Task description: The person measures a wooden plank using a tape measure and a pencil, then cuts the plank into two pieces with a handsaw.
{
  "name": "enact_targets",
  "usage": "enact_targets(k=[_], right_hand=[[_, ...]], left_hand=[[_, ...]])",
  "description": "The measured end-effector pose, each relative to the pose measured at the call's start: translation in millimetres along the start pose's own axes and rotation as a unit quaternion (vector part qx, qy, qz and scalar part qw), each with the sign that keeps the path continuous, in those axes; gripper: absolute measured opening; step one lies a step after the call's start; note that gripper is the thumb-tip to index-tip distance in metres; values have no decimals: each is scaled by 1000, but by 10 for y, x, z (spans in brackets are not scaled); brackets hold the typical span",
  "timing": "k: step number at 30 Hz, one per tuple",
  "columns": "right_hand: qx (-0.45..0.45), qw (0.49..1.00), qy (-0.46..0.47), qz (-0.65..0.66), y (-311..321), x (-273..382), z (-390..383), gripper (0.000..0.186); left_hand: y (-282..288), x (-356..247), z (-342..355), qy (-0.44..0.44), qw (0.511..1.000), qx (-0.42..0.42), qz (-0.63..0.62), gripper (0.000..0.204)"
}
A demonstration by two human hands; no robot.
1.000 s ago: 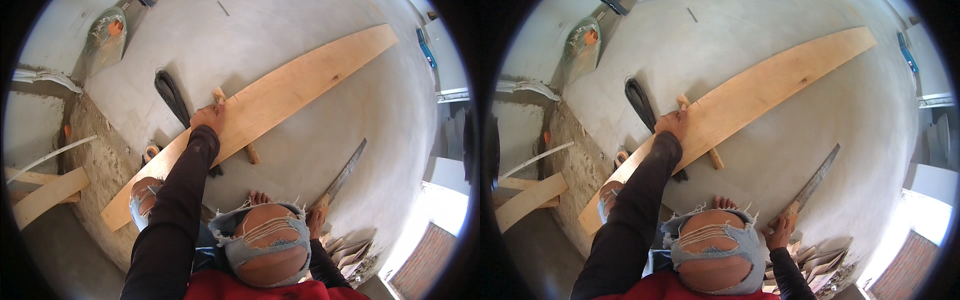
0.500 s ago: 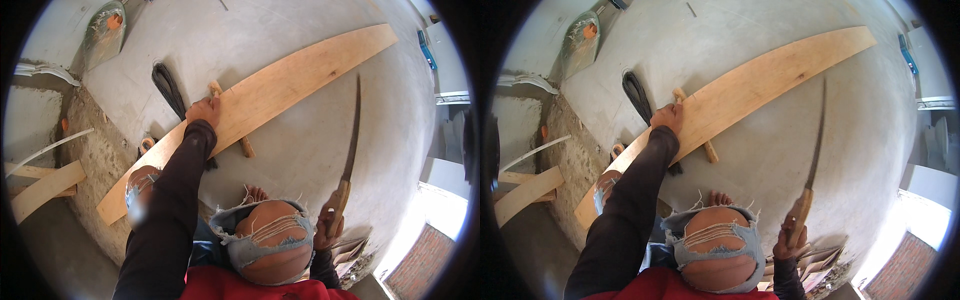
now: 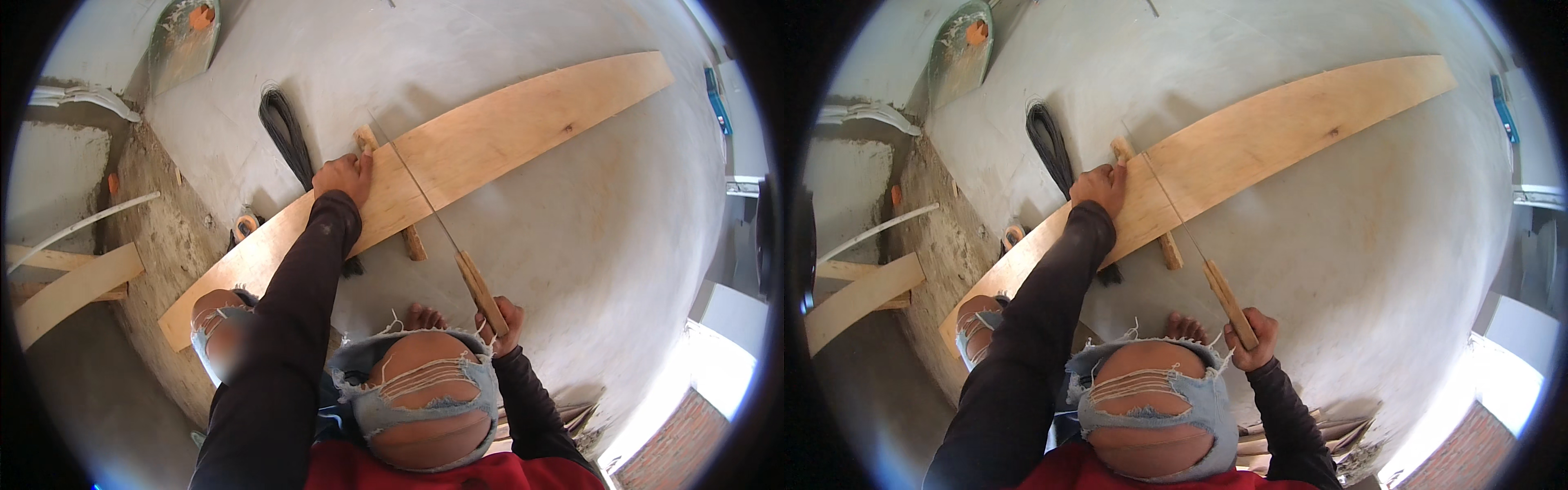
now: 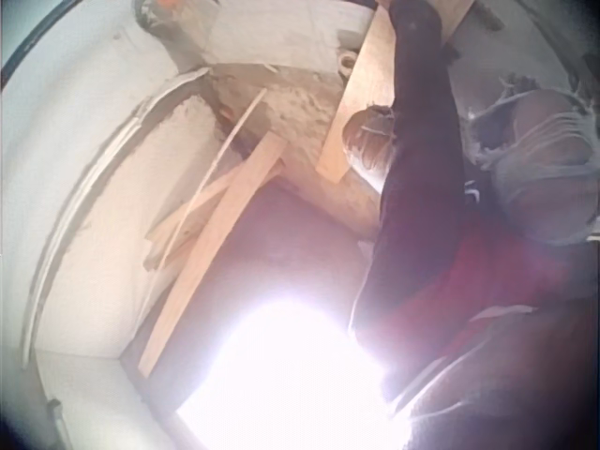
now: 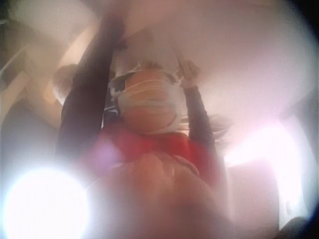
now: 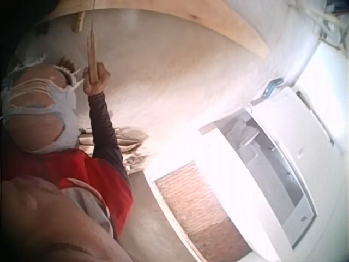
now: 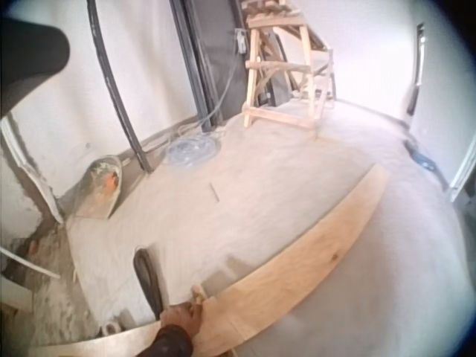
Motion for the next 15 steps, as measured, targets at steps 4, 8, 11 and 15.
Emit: enact_targets(k=[4,8,11,15], right_hand=[[14,999,-16,45,69,-119,-113,11],[-3,997,17,73,85,-91,-167,19],[6,988,-41,150,186,-172,-302,36],[60,995,14,77,243,-249,-185,61]], left_hand=[[10,-28,31,4,1000,7,-3,55],[-13,46,46,-2,1000,8,13,55],[-1,-8,36,10,1000,3,6,56],[-9,-89,62,20,999,31,30,55]])
Point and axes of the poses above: each hand's wrist, its own z-axis towards the middle knuckle, its own y-axis out of the back of the hand, x = y × z, the point moved 4 cm from there along z, towards the middle knuckle, and after that the axes turned 12 degrees about -y, right-handed, at the moved point
